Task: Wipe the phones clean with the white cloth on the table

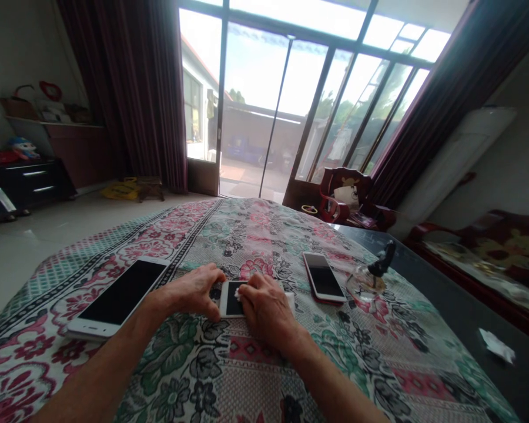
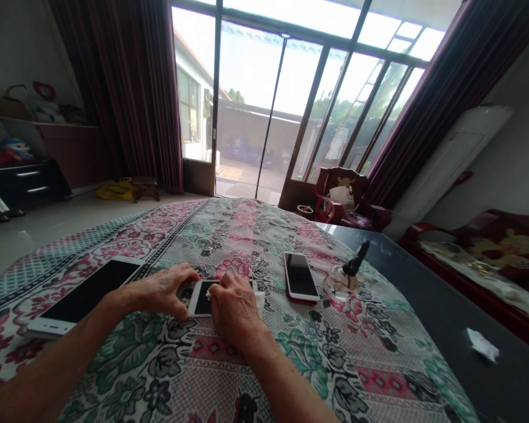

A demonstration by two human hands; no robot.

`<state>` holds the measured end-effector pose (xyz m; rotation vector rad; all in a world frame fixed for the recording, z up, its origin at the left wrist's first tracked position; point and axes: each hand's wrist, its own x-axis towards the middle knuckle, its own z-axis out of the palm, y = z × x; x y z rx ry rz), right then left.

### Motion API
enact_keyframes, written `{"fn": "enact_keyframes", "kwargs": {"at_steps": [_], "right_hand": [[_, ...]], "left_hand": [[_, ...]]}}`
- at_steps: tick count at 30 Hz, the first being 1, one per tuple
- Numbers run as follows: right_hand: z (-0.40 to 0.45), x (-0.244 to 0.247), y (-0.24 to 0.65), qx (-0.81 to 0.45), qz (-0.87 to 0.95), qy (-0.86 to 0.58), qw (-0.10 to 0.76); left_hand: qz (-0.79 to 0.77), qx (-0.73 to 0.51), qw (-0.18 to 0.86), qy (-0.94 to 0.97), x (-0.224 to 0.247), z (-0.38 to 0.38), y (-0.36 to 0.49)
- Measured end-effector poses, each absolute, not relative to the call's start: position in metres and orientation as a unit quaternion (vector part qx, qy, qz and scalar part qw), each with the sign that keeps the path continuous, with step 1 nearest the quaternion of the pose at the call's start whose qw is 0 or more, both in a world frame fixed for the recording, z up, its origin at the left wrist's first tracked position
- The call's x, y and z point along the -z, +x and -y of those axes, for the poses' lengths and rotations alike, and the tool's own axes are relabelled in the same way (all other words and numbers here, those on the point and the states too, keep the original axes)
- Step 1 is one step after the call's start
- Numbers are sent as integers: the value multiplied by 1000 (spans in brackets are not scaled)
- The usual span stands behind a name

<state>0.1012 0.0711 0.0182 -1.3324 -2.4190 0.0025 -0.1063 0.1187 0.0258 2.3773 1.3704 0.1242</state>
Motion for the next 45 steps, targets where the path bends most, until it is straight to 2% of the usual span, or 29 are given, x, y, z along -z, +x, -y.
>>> {"fn": "enact_keyframes", "kwargs": {"at_steps": [6, 16, 25, 34, 45], "right_hand": [[-66, -16, 89, -22, 891, -422, 167], [-102, -16, 70, 14, 869, -466, 168], [-68, -19, 85, -14, 917, -367, 154], [-99, -20, 81, 6, 888, -431, 162], [-73, -21, 91, -7, 926, -350, 143]], "left_hand": [[-488, -51, 192, 850, -22, -119, -107], [-479, -52, 197, 854, -26, -118, -106], [-480, -54, 195, 854, -26, -118, -107], [-485, -41, 205, 849, -30, -117, -106], [-479, -48, 201, 853, -29, -116, -106]]}}
